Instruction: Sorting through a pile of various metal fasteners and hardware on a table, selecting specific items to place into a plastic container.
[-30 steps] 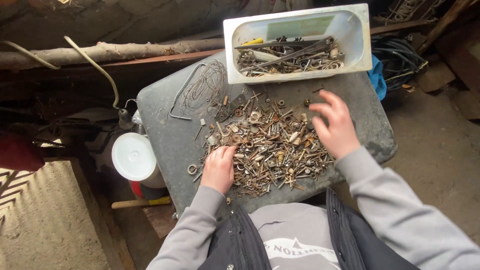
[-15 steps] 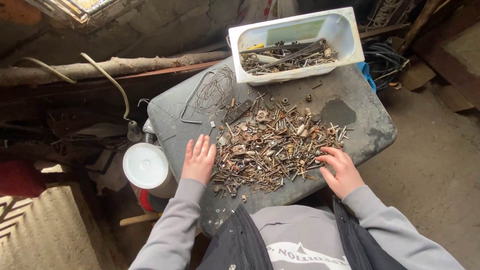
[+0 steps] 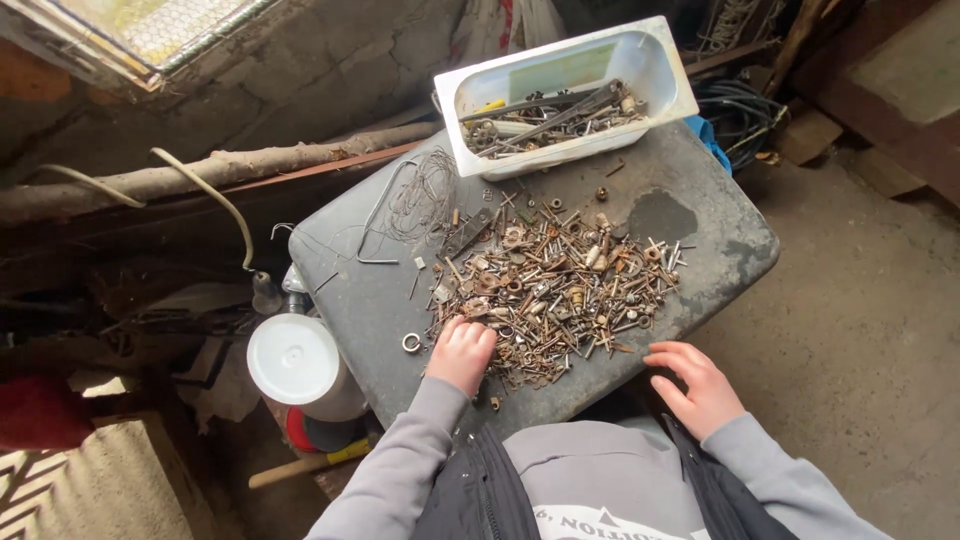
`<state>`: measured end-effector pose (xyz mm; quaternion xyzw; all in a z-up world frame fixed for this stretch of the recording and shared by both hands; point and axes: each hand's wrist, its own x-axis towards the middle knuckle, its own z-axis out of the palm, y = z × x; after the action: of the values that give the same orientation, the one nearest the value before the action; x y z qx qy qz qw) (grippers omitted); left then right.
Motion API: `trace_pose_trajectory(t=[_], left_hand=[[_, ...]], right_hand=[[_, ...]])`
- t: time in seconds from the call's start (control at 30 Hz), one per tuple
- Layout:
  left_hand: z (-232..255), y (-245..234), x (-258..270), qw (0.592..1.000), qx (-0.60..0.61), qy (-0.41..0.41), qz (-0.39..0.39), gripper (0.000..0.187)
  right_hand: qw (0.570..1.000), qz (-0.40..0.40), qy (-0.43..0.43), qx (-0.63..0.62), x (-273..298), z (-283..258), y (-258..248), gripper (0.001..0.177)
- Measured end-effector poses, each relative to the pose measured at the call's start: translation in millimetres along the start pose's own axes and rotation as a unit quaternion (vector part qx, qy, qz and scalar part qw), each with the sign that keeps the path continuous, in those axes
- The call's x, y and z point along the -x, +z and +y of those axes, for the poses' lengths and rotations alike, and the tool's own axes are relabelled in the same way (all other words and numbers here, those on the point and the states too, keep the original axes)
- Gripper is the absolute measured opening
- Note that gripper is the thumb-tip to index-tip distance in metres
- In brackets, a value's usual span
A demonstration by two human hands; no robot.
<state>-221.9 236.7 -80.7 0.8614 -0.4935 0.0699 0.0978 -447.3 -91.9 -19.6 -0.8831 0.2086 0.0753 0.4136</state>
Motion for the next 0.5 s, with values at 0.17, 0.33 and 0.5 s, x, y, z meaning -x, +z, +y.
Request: trace_pose_trajectory(t=[0.17,0.33,0.5], left_hand=[[17,0,-7,0.950,0.274,-0.146,0.041,0.053],[66,-43,-63,0.866,0.447,-0.217,0.059,0.066],[82,-55,-91,0.933,0.347,-0.096,-0.022,0.063]], right_hand=[[0.998,-0.006,-0.033,-0.057,-25,-13,22,0.029],[0.881,-0.114,0.168,-0.427,-48,-91,41,0.043],[0.735,-0.067,0.265,-0.620,-72,-96,56,0.026]])
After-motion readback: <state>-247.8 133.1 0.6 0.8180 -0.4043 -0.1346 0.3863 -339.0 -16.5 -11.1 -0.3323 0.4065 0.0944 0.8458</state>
